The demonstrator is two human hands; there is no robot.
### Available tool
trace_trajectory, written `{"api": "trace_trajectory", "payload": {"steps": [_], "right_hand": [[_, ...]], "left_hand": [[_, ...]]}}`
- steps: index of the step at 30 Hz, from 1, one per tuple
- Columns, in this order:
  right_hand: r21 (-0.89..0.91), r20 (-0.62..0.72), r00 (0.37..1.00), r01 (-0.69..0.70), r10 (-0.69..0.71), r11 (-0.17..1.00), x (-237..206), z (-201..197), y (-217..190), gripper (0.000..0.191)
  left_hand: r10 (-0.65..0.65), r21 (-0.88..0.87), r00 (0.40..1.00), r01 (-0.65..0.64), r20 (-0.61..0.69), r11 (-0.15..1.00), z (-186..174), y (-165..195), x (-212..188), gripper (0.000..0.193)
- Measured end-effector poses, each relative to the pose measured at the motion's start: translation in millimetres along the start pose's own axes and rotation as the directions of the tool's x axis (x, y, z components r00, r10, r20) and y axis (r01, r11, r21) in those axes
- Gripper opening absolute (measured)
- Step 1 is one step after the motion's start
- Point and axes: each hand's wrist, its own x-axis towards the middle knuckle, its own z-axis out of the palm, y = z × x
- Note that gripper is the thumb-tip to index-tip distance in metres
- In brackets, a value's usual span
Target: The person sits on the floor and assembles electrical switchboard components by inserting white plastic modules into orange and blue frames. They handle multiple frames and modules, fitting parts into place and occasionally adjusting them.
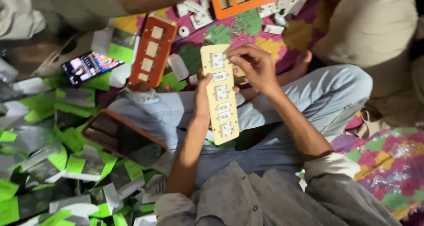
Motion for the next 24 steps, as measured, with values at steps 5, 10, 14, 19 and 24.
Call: {"api": "trace_trajectory", "payload": {"steps": [5,10,14,19,24], "right_hand": [[0.147,0.031,0.993,-0.117,0.113,0.982,0.5,-1.1,-2.6,0.010],[0.113,0.027,0.999,-0.038,0.035,0.993,-1.1,-2.8,3.1,0.010],[0.089,0.010,1.000,-0.011,0.010,0.996,-3.6,-2.0,10.2,0.012],[0.069,0.003,1.000,0.006,-0.006,0.998,-4.6,-1.5,14.7,0.014],[0.050,-0.022,1.000,0.002,-0.001,0.999,-3.7,-1.8,12.1,0.013]], "left_hand": [[0.016,-0.001,0.998,-0.016,0.067,1.000,9.0,1.3,-3.5,0.059],[0.010,-0.015,0.997,-0.009,0.075,1.000,11.9,1.4,-4.2,0.060],[0.002,-0.029,0.998,0.000,0.060,1.000,13.2,0.7,-3.6,0.060],[-0.027,-0.025,1.000,0.027,0.007,0.999,14.0,1.4,-2.4,0.059],[-0.031,-0.019,0.999,0.031,-0.013,0.999,15.5,0.9,-2.2,0.059]]}}
